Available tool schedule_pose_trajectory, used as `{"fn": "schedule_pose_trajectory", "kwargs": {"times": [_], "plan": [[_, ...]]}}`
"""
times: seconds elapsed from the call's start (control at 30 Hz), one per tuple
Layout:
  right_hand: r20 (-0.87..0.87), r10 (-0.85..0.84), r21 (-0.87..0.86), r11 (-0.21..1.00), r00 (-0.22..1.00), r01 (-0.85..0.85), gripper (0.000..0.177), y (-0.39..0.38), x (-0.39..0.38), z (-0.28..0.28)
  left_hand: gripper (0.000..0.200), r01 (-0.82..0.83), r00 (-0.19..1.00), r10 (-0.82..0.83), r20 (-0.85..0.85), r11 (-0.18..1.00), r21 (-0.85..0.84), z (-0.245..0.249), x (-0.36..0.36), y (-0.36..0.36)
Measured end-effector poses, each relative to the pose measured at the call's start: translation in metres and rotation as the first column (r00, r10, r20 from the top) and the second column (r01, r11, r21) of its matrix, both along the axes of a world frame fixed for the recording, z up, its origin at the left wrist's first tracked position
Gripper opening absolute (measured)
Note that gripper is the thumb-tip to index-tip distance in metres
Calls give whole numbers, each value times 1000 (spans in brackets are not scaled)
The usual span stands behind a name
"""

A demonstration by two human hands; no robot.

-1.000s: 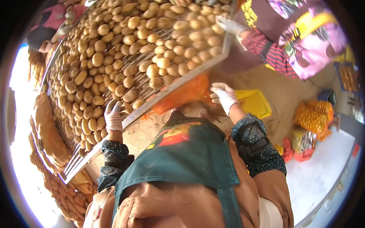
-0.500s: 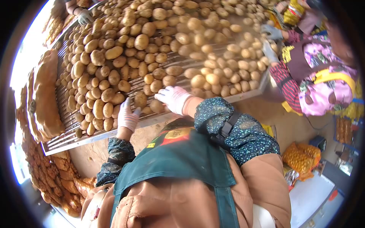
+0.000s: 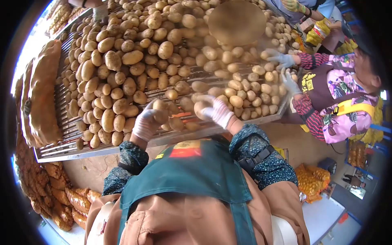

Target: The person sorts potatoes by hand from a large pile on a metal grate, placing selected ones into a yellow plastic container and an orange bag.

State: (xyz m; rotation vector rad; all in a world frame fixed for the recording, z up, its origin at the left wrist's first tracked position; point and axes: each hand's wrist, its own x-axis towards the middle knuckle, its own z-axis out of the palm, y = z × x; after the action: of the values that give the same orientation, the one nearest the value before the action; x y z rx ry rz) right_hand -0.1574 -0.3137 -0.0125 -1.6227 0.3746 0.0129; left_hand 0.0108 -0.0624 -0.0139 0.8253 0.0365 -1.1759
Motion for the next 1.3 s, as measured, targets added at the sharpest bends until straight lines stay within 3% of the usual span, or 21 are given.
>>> {"fn": "schedule_pose_trajectory", "kwargs": {"times": [0.03,0.1,0.2,0.27,0.33,0.4,0.43,0.47,0.5,0.57,0.67,0.73,0.83,0.93,1.0,1.07,1.1,1.13,1.2,1.23,1.3], "plan": [[-139,-106,342,928,985,148,38,-9,-6,4,54,0,998,-7,-58,993,-121,-5,3,0],[-288,-211,785,507,934,356,30,-18,-10,7,51,-60,988,26,-151,972,-228,-12,4,-5],[-249,-212,862,397,945,316,30,-18,-16,16,51,-58,998,56,-21,988,-145,-10,2,-15],[-231,-173,812,508,957,288,34,-16,-18,8,52,103,928,-101,359,995,13,7,2,-22],[-241,-76,730,643,967,233,33,-9,-6,17,53,194,697,-288,656,957,214,29,5,-33],[-259,-18,553,817,966,163,33,2,9,34,53,205,871,-225,437,974,94,30,8,-42],[-219,-48,532,832,975,161,36,7,18,37,52,97,995,-100,-19,990,-102,27,7,-48],[-179,-78,508,846,981,160,39,12,27,39,52,-85,870,-32,-492,973,-214,24,6,-55],[-268,-48,601,772,962,206,36,13,35,39,50,-127,799,41,-600,987,-103,30,5,-65],[-330,-6,682,690,944,243,34,10,50,35,51,52,931,-101,-351,988,-145,-18,5,-53],[-132,-5,561,824,991,79,39,14,44,15,54,183,983,-181,-23,979,92,58,-3,-99],[-1,6,516,857,1000,-4,39,13,43,4,64,349,927,-368,76,919,183,45,3,-102],[289,32,445,881,957,-164,28,11,44,-15,68,344,850,-373,373,928,144,42,-7,-102],[120,9,716,692,993,-93,30,-3,36,11,69,384,892,-424,159,894,229,81,0,-126],[30,-121,874,485,992,32,33,-15,41,3,65,269,901,-306,309,950,158,107,-3,-149],[-113,-87,926,351,990,137,35,-43,36,59,61,234,647,-251,720,964,126,91,8,-164],[0,-148,746,658,989,99,37,-57,38,36,60,222,470,-339,815,939,262,74,15,-166],[114,-170,720,693,979,37,36,-72,45,34,60,176,263,-431,863,901,396,58,23,-168],[418,-213,727,661,883,-185,39,-105,60,50,63,42,-194,-560,805,815,577,37,32,-171],[260,-310,750,662,914,11,45,-122,58,57,66,-45,-429,-572,699,786,616,34,33,-173],[12,-425,750,602,905,273,53,-149,41,115,65,-47,-478,-643,599,700,713,40,21,-175]]}}
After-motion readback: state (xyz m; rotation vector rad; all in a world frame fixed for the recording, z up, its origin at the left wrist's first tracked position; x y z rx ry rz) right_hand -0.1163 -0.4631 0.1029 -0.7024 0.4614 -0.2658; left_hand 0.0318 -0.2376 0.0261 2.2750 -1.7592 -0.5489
